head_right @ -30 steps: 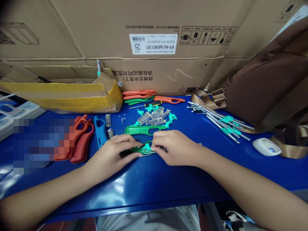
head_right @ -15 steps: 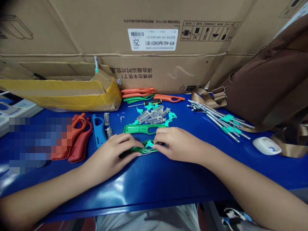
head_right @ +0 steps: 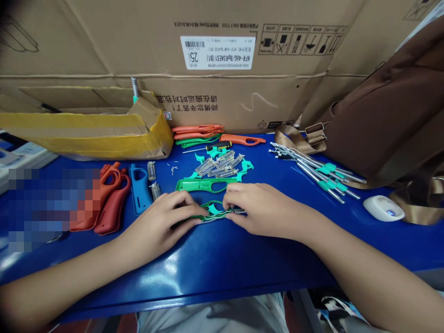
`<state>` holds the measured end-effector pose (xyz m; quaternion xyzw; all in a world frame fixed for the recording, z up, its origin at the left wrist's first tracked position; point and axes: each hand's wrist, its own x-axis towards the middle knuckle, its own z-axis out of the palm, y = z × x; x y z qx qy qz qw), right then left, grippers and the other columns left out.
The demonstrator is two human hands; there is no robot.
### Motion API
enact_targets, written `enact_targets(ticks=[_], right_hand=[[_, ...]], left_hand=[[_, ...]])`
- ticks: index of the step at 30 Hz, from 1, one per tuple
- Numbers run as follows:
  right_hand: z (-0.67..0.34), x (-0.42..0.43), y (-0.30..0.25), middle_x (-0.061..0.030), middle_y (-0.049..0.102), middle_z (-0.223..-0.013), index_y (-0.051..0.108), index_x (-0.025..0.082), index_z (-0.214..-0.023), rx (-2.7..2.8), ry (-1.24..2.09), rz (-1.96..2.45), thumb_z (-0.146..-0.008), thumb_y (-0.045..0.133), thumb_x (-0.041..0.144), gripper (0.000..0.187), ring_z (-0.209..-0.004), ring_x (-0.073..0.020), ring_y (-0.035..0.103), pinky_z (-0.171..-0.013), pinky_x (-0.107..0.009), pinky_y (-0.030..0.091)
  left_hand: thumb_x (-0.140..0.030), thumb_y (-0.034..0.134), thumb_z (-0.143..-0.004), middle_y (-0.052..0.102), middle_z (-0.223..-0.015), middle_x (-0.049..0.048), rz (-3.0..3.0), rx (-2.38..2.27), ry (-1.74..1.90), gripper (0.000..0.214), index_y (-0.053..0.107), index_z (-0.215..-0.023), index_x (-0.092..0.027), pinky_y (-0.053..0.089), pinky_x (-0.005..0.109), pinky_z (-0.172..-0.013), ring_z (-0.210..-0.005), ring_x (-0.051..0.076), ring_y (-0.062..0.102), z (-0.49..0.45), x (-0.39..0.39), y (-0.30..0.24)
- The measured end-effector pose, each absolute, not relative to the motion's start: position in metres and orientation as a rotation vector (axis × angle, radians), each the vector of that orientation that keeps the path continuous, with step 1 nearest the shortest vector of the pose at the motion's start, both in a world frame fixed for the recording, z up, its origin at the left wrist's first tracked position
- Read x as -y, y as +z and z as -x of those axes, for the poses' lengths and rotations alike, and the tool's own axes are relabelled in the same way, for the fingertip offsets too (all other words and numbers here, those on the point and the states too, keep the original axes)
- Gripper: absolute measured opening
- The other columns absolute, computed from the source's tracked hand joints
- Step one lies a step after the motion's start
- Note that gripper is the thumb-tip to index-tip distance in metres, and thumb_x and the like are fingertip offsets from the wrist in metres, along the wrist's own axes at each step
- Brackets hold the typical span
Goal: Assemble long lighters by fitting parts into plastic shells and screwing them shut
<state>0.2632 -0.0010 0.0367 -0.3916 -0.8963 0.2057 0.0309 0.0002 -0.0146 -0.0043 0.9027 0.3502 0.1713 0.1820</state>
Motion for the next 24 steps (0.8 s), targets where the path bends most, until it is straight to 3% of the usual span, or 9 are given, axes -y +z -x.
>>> enact_targets(ticks=[8,24], right_hand=[[-0.2578,0.0039,0.032,0.0008,0.063,-0.091,0.063,0.02,-0.089,2.631,0.783,1.229,-0.094,0.061,0.018,0.006,-0.078,-0.0133,0.058,-0.068,-0.026,0.04],[-0.2538,0.0096,0.0332,0.0008,0.062,-0.096,0.063,0.022,-0.094,2.617,0.842,1.227,-0.092,0.057,0.014,0.01,-0.076,-0.0125,0.055,-0.066,-0.026,0.039]], left_hand=[[-0.02,0.055,-0.102,0.06,-0.104,0.0027,-2.546,-0.99,0.478,0.024,0.067,-0.12,-0.029,0.038,0.035,-0.08,-0.097,0.021,0.058,-0.0009,0.0167,-0.0041],[-0.02,0.054,-0.101,0.06,-0.104,0.0037,-2.533,-1.02,0.42,0.018,0.066,-0.114,-0.024,0.038,0.035,-0.08,-0.098,0.022,0.058,-0.0016,0.0179,-0.002]])
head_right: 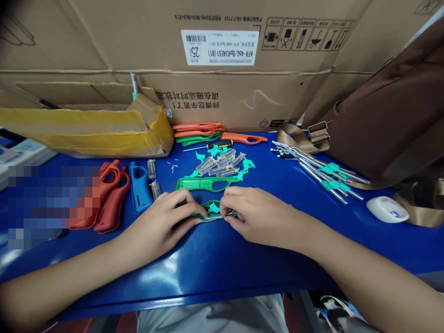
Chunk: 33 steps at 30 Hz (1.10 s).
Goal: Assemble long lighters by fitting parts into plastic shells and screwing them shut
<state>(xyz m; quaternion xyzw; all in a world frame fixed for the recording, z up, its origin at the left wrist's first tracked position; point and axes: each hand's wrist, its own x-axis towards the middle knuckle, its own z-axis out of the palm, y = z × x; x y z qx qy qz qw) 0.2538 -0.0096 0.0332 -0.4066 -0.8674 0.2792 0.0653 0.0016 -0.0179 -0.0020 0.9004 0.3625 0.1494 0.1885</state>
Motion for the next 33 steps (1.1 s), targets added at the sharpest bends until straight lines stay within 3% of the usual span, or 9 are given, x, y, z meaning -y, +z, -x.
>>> enact_targets(ticks=[6,11,18,26,33], right_hand=[[-0.253,0.005,0.023,-0.0022,0.063,-0.102,0.066,0.022,-0.107,2.587,0.72,1.251,-0.097,0.054,0.018,0.016,-0.076,-0.0134,0.057,-0.069,-0.028,0.042],[-0.253,0.003,0.02,-0.0034,0.063,-0.103,0.068,0.021,-0.102,2.712,0.58,1.235,-0.101,0.052,0.023,0.016,-0.084,-0.0165,0.062,-0.07,-0.029,0.042],[-0.253,0.005,0.019,-0.005,0.063,-0.102,0.065,0.018,-0.103,2.933,0.192,1.014,-0.106,0.041,0.023,0.025,-0.075,-0.0158,0.057,-0.062,-0.03,0.036],[-0.251,0.004,0.012,-0.0051,0.063,-0.099,0.063,0.017,-0.103,2.931,0.142,0.962,-0.105,0.04,0.022,0.024,-0.074,-0.0159,0.056,-0.061,-0.03,0.033],[-0.252,0.001,0.011,-0.0024,0.063,-0.093,0.061,0.019,-0.097,2.804,0.384,0.983,-0.105,0.043,0.027,0.021,-0.076,-0.0143,0.058,-0.063,-0.029,0.035]], left_hand=[[-0.02,0.054,-0.102,0.061,-0.105,0.0034,-2.536,-1.015,0.436,0.018,0.066,-0.114,-0.025,0.039,0.036,-0.081,-0.099,0.021,0.059,-0.001,0.018,-0.003],[-0.022,0.056,-0.101,0.064,-0.11,0.0033,-2.5,-1.035,0.445,0.014,0.062,-0.113,-0.024,0.042,0.037,-0.084,-0.101,0.022,0.06,-0.001,0.018,-0.002],[-0.025,0.062,-0.099,0.067,-0.113,0.0038,-2.468,-1.056,0.513,0.02,0.059,-0.118,-0.021,0.044,0.037,-0.086,-0.101,0.022,0.064,-0.002,0.016,-0.003],[-0.026,0.062,-0.099,0.066,-0.11,0.006,-2.495,-1.067,0.506,0.021,0.064,-0.119,-0.02,0.046,0.04,-0.084,-0.099,0.024,0.064,0.0,0.016,-0.006],[-0.024,0.065,-0.096,0.07,-0.108,0.005,-2.461,-1.056,0.544,0.022,0.063,-0.118,-0.021,0.049,0.039,-0.086,-0.096,0.022,0.066,-0.001,0.015,-0.004]])
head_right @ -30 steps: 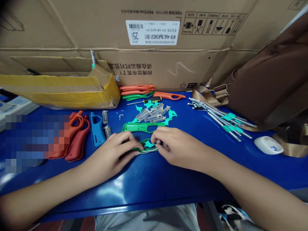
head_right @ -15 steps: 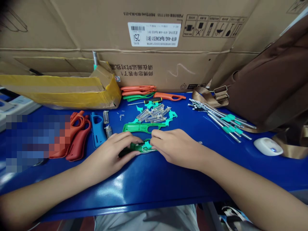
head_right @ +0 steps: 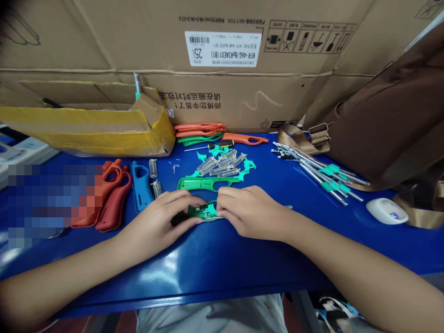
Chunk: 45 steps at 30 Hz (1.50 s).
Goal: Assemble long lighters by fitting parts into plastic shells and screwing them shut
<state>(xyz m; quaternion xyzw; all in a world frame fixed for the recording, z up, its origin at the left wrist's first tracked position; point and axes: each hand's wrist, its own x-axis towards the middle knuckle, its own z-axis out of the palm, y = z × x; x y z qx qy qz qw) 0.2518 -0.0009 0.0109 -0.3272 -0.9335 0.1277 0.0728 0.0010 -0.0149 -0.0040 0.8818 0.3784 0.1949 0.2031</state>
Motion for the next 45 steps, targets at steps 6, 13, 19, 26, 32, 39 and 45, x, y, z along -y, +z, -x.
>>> enact_targets(ticks=[6,13,19,26,32,39,45], right_hand=[[-0.25,0.002,0.01,-0.0028,0.063,-0.092,0.061,0.019,-0.095,2.785,0.356,0.986,-0.105,0.043,0.028,0.022,-0.075,-0.0144,0.057,-0.062,-0.029,0.035],[-0.251,0.002,0.013,-0.0027,0.066,-0.094,0.069,0.02,-0.095,2.737,0.471,0.95,-0.102,0.049,0.026,0.022,-0.076,-0.0131,0.06,-0.063,-0.027,0.036],[-0.243,0.001,0.013,-0.0001,0.066,-0.082,0.072,0.019,-0.083,2.46,0.804,1.157,-0.093,0.064,0.02,0.013,-0.067,-0.0109,0.055,-0.062,-0.025,0.037],[-0.243,0.004,0.009,-0.0013,0.065,-0.081,0.07,0.018,-0.084,2.518,0.691,1.07,-0.096,0.058,0.019,0.017,-0.071,-0.0128,0.057,-0.064,-0.025,0.038],[-0.245,0.008,0.009,-0.0033,0.066,-0.088,0.068,0.017,-0.091,2.815,0.157,0.949,-0.102,0.046,0.021,0.025,-0.068,-0.0145,0.056,-0.062,-0.03,0.035],[-0.244,0.007,0.008,-0.0039,0.066,-0.093,0.064,0.017,-0.094,2.849,0.047,0.907,-0.105,0.042,0.024,0.026,-0.07,-0.0152,0.056,-0.06,-0.031,0.033],[-0.246,0.006,0.007,-0.0039,0.065,-0.094,0.063,0.016,-0.094,2.872,-0.069,0.857,-0.104,0.043,0.021,0.023,-0.065,-0.015,0.053,-0.058,-0.032,0.031]], left_hand=[[-0.023,0.066,-0.095,0.071,-0.107,0.0048,-2.476,-1.061,0.551,0.022,0.063,-0.117,-0.02,0.051,0.038,-0.084,-0.094,0.022,0.067,-0.001,0.015,-0.004],[-0.023,0.066,-0.095,0.071,-0.105,0.0052,-2.473,-1.048,0.573,0.021,0.063,-0.116,-0.019,0.052,0.039,-0.084,-0.094,0.023,0.068,-0.001,0.014,-0.004],[-0.024,0.065,-0.097,0.07,-0.104,0.006,-2.487,-1.023,0.573,0.026,0.066,-0.122,-0.02,0.053,0.039,-0.085,-0.099,0.024,0.068,-0.001,0.014,-0.004],[-0.021,0.068,-0.094,0.071,-0.101,0.0062,-2.513,-1.035,0.614,0.029,0.067,-0.122,-0.017,0.055,0.036,-0.08,-0.089,0.021,0.068,-0.001,0.013,-0.004],[-0.02,0.069,-0.093,0.071,-0.097,0.0059,-2.503,-1.014,0.636,0.025,0.069,-0.117,-0.015,0.055,0.035,-0.078,-0.086,0.021,0.068,-0.002,0.013,-0.003],[-0.021,0.069,-0.093,0.069,-0.099,0.0055,-2.432,-1.035,0.591,0.02,0.07,-0.113,-0.016,0.054,0.034,-0.079,-0.086,0.02,0.066,-0.001,0.014,-0.003],[-0.02,0.067,-0.094,0.064,-0.102,0.0066,-2.356,-1.066,0.522,0.02,0.067,-0.113,-0.016,0.053,0.037,-0.082,-0.092,0.022,0.063,-0.002,0.014,-0.003]])
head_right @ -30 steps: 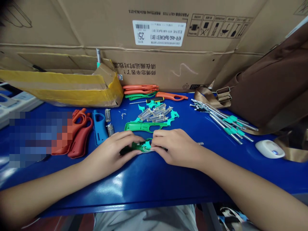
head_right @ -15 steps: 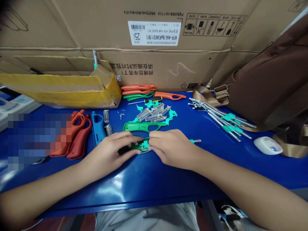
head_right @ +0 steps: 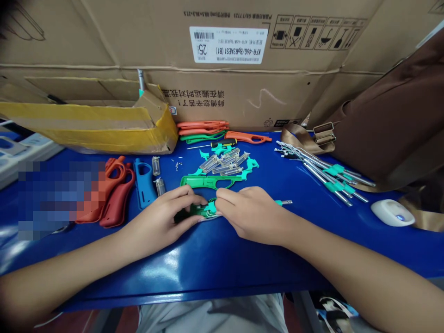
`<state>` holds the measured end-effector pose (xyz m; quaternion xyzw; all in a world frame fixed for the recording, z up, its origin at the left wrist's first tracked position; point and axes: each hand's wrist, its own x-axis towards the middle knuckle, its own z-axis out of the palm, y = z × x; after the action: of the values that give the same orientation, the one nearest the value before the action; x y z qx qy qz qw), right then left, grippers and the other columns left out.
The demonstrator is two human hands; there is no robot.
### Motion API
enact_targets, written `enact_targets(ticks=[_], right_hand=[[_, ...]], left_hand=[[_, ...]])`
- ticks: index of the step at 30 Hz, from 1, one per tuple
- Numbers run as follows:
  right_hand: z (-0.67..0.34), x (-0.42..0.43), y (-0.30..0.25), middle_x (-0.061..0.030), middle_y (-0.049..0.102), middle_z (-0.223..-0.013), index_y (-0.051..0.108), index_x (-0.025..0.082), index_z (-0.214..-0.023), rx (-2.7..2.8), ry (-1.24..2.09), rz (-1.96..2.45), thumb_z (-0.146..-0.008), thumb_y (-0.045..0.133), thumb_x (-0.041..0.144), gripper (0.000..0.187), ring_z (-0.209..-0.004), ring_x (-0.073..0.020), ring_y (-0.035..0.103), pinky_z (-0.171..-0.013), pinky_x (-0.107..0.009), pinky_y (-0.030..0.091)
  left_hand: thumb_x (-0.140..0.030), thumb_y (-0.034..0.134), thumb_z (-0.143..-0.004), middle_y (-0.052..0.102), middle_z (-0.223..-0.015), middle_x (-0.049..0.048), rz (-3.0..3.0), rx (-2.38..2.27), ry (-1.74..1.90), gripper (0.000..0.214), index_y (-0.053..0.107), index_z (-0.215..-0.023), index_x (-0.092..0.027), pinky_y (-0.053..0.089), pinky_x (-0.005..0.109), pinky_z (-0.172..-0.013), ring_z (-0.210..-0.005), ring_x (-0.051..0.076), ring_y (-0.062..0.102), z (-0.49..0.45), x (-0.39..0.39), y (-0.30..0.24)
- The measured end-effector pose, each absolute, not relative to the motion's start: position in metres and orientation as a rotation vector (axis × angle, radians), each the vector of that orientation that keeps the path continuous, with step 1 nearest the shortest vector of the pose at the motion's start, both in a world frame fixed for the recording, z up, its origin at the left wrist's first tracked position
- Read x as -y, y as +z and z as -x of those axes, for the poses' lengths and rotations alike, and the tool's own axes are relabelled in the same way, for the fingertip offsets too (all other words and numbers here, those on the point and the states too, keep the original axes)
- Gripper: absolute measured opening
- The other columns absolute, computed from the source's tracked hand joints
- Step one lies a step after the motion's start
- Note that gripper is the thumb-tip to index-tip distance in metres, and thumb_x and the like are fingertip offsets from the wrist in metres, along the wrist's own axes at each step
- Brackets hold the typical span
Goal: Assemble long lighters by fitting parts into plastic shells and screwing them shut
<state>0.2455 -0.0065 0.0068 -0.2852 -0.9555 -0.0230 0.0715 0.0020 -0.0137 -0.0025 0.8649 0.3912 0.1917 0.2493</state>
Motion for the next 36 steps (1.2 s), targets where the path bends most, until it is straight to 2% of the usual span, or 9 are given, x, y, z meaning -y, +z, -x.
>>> enact_targets(ticks=[10,15,27,36], right_hand=[[-0.245,0.007,0.008,-0.0022,0.064,-0.092,0.065,0.019,-0.094,2.808,0.21,0.978,-0.105,0.045,0.028,0.024,-0.074,-0.0144,0.059,-0.062,-0.029,0.032],[-0.246,0.006,0.011,-0.0011,0.064,-0.092,0.065,0.019,-0.092,2.813,0.297,0.982,-0.103,0.048,0.024,0.021,-0.074,-0.0135,0.059,-0.061,-0.029,0.032],[-0.241,0.012,0.011,-0.0012,0.067,-0.1,0.062,0.02,-0.094,2.958,-0.067,1.013,-0.093,0.055,0.01,0.012,-0.061,-0.0142,0.051,-0.057,-0.033,0.024],[-0.237,0.017,0.014,-0.0021,0.065,-0.099,0.059,0.02,-0.097,3.0,-0.246,0.92,-0.084,0.056,0.004,0.02,-0.064,-0.0178,0.057,-0.058,-0.034,0.029]], left_hand=[[-0.019,0.065,-0.094,0.062,-0.107,0.0068,-2.263,-1.112,0.47,0.017,0.064,-0.11,-0.017,0.052,0.039,-0.085,-0.095,0.023,0.061,-0.004,0.015,0.0],[-0.019,0.064,-0.094,0.061,-0.106,0.0068,-2.263,-1.116,0.478,0.018,0.064,-0.112,-0.017,0.052,0.04,-0.085,-0.093,0.022,0.061,-0.004,0.015,-0.001],[-0.02,0.064,-0.094,0.061,-0.106,0.0067,-2.232,-1.118,0.476,0.017,0.063,-0.11,-0.017,0.052,0.04,-0.084,-0.094,0.022,0.06,-0.005,0.015,-0.001],[-0.019,0.064,-0.094,0.06,-0.106,0.0068,-2.22,-1.114,0.472,0.016,0.063,-0.109,-0.017,0.051,0.04,-0.085,-0.095,0.022,0.06,-0.005,0.014,-0.001]])
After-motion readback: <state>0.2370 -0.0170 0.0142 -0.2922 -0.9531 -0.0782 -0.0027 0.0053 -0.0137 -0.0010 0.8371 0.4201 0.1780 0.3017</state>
